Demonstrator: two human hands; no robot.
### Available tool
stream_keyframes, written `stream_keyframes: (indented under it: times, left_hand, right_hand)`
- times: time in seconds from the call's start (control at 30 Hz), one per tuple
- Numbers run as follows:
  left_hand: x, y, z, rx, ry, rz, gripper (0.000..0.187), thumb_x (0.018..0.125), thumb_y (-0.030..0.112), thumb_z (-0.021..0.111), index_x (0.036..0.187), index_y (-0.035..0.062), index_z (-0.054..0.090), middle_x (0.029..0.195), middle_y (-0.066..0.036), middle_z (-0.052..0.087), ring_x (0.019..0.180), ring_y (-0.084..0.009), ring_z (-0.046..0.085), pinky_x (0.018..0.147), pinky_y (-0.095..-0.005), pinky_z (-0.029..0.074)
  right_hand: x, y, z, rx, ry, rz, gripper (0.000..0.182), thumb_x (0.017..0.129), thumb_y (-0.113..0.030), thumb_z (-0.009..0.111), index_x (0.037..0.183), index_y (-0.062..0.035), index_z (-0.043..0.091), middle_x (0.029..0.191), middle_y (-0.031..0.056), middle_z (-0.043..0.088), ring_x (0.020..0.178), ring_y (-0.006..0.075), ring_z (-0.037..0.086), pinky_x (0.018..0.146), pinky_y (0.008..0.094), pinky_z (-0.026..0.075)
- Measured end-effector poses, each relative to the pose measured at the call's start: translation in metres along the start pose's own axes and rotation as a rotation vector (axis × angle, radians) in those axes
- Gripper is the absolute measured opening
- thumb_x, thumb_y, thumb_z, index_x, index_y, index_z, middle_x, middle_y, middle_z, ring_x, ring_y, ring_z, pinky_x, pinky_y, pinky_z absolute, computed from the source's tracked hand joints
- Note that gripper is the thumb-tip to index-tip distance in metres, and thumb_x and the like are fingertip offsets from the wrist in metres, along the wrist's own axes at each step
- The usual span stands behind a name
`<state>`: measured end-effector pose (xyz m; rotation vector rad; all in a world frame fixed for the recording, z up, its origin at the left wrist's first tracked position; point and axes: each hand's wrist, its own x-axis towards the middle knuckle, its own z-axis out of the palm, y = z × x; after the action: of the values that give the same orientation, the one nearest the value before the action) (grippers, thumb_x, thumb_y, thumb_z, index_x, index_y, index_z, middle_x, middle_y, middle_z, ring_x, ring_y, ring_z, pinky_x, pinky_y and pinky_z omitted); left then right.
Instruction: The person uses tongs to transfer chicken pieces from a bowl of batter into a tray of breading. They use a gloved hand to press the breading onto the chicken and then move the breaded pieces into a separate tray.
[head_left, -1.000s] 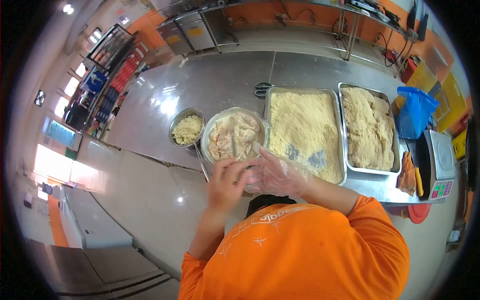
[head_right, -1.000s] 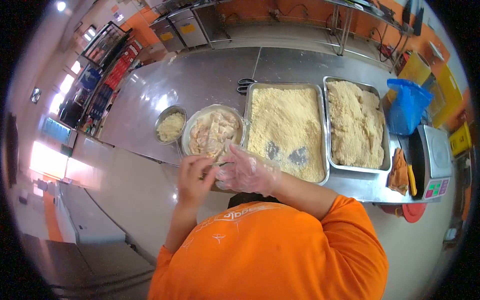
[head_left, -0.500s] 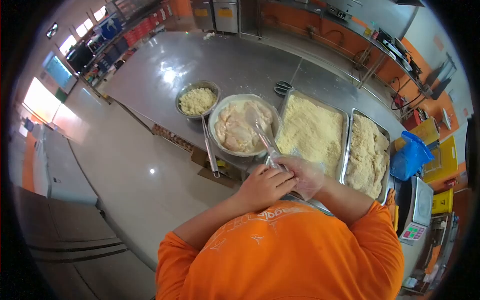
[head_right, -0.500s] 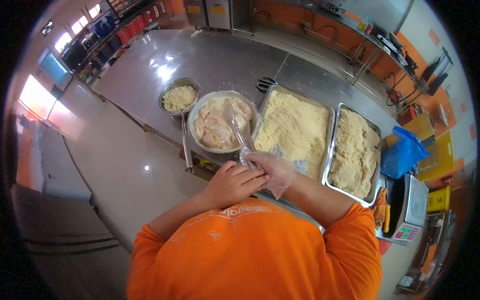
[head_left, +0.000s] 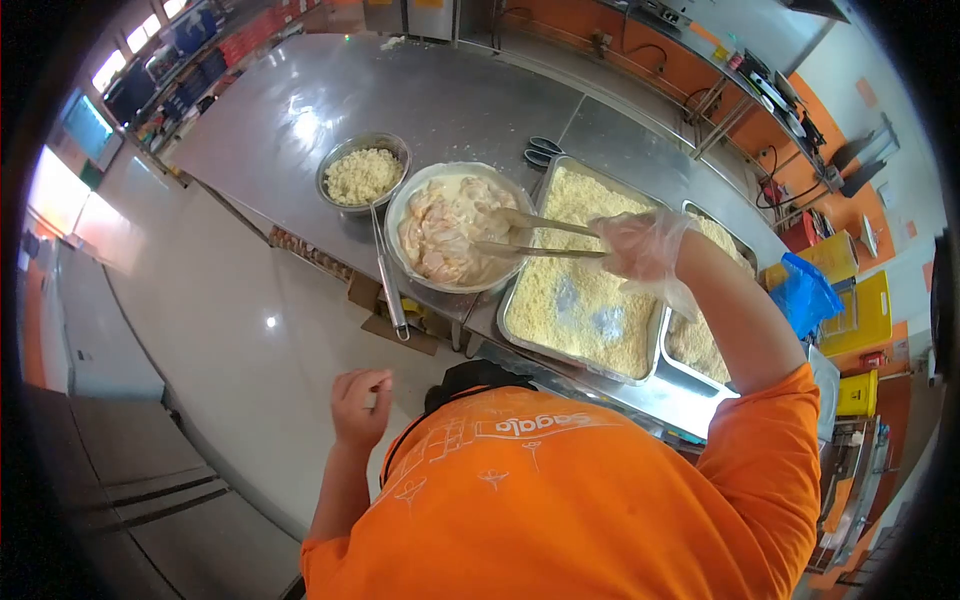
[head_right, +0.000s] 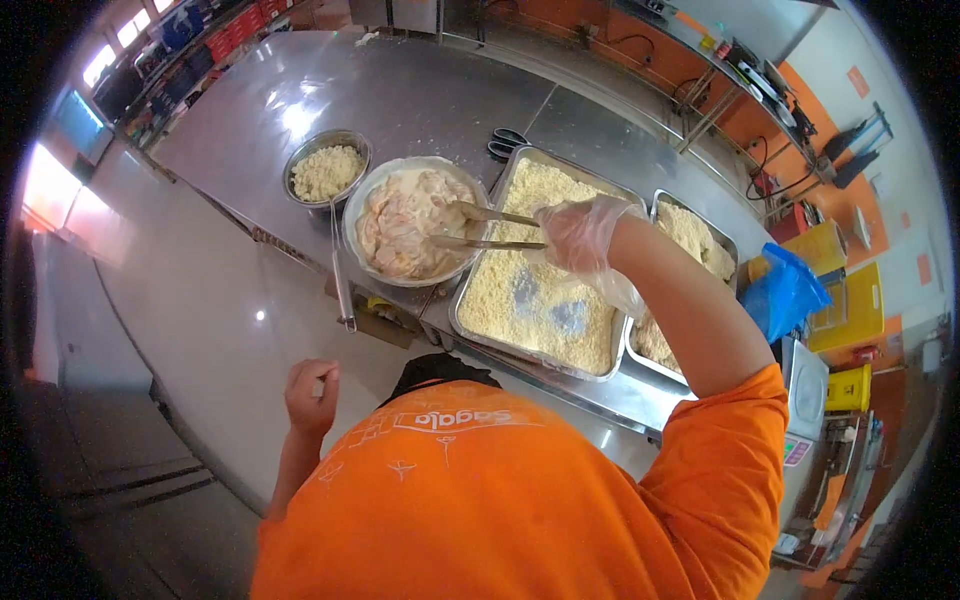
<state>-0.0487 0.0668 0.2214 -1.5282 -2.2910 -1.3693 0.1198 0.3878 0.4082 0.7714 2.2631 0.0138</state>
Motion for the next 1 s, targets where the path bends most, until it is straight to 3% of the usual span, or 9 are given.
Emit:
stream_keyframes:
  times: [0.17, 0.23, 0.3, 0.37, 0.5, 0.63, 0.7, 0.9, 1.0]
  left_hand:
    - [-0.039, -0.037, 0.004, 0.139, -0.037, -0.134, 0.006, 0.074, 0.006, 0.062, 0.080, 0.0077, 0.060, 0.075, -0.006, 0.061, 0.066, -0.0219, 0.057, 0.061, -0.0336, 0.042]
    - [-0.046, -0.042, 0.012, 0.153, -0.079, -0.114, 0.006, 0.074, 0.006, 0.063, 0.079, 0.0070, 0.059, 0.073, -0.007, 0.061, 0.066, -0.0223, 0.057, 0.059, -0.0344, 0.042]
    - [-0.047, -0.041, 0.022, 0.105, -0.115, -0.118, 0.006, 0.074, 0.007, 0.063, 0.078, 0.0076, 0.059, 0.072, -0.006, 0.061, 0.064, -0.0221, 0.057, 0.060, -0.0353, 0.042]
    - [-0.044, -0.037, 0.027, 0.111, -0.112, -0.100, 0.007, 0.074, 0.007, 0.063, 0.078, 0.0085, 0.059, 0.071, -0.005, 0.061, 0.062, -0.0223, 0.057, 0.060, -0.0355, 0.042]
    - [-0.046, -0.034, 0.025, 0.158, -0.096, -0.126, 0.007, 0.073, 0.011, 0.064, 0.078, 0.0123, 0.059, 0.070, -0.001, 0.060, 0.065, -0.0197, 0.058, 0.062, -0.0331, 0.041]
    - [-0.060, -0.044, 0.015, 0.184, -0.114, -0.195, 0.006, 0.073, 0.011, 0.064, 0.077, 0.0126, 0.059, 0.070, -0.001, 0.060, 0.065, -0.0192, 0.058, 0.062, -0.0325, 0.041]
    - [-0.063, -0.046, 0.012, 0.215, -0.138, -0.227, 0.006, 0.073, 0.011, 0.064, 0.077, 0.0127, 0.058, 0.070, -0.001, 0.060, 0.065, -0.0190, 0.058, 0.062, -0.0325, 0.041]
    - [-0.063, -0.050, 0.019, 0.199, -0.025, -0.154, 0.007, 0.074, 0.011, 0.063, 0.078, 0.0129, 0.058, 0.070, 0.000, 0.059, 0.065, -0.0200, 0.057, 0.062, -0.0335, 0.041]
    - [-0.068, -0.052, 0.023, 0.180, -0.040, -0.194, 0.007, 0.073, 0.012, 0.063, 0.078, 0.0130, 0.058, 0.071, 0.000, 0.059, 0.066, -0.0207, 0.057, 0.062, -0.0339, 0.041]
  right_hand:
    - [0.005, 0.004, -0.014, 0.034, 0.247, 0.057, 0.042, 0.089, -0.032, 0.045, 0.121, -0.0054, 0.043, 0.084, 0.0123, 0.061, 0.075, 0.0274, 0.061, 0.081, 0.0371, 0.050]
    - [0.008, -0.005, -0.026, -0.126, 0.251, 0.067, 0.034, 0.088, -0.032, 0.046, 0.104, -0.0025, 0.054, 0.084, 0.0146, 0.062, 0.076, 0.0284, 0.060, 0.073, 0.0368, 0.049]
    - [0.020, -0.009, -0.036, -0.239, 0.175, 0.067, 0.035, 0.087, -0.033, 0.047, 0.102, -0.0031, 0.057, 0.086, 0.0149, 0.062, 0.076, 0.0277, 0.060, 0.070, 0.0370, 0.049]
    - [0.046, -0.006, -0.049, -0.305, 0.018, 0.055, 0.042, 0.086, -0.037, 0.048, 0.115, -0.0072, 0.051, 0.089, 0.0132, 0.062, 0.077, 0.0255, 0.060, 0.072, 0.0376, 0.049]
    - [0.021, -0.020, -0.084, -0.266, 0.035, 0.079, 0.036, 0.085, -0.039, 0.045, 0.100, -0.0086, 0.059, 0.091, 0.0130, 0.061, 0.078, 0.0247, 0.058, 0.070, 0.0366, 0.046]
    - [0.044, 0.008, -0.096, -0.316, 0.017, -0.203, 0.038, 0.085, -0.040, 0.045, 0.099, -0.0082, 0.060, 0.090, 0.0133, 0.060, 0.082, 0.0247, 0.057, 0.072, 0.0363, 0.045]
    - [0.047, 0.002, -0.097, -0.382, 0.013, -0.148, 0.038, 0.089, -0.039, 0.043, 0.100, -0.0068, 0.060, 0.086, 0.0158, 0.059, 0.084, 0.0260, 0.059, 0.072, 0.0381, 0.047]
    - [0.108, 0.023, -0.039, 0.824, -0.225, 0.157, 0.035, 0.078, -0.028, 0.065, 0.102, -0.0029, 0.059, 0.066, 0.0047, 0.053, 0.052, 0.0103, 0.046, 0.042, 0.0233, 0.041]
    - [0.107, 0.026, 0.029, 1.278, -0.058, 0.039, 0.049, 0.079, -0.033, 0.064, 0.120, -0.0074, 0.052, 0.064, 0.0003, 0.052, 0.047, 0.0063, 0.040, 0.041, 0.0173, 0.033]
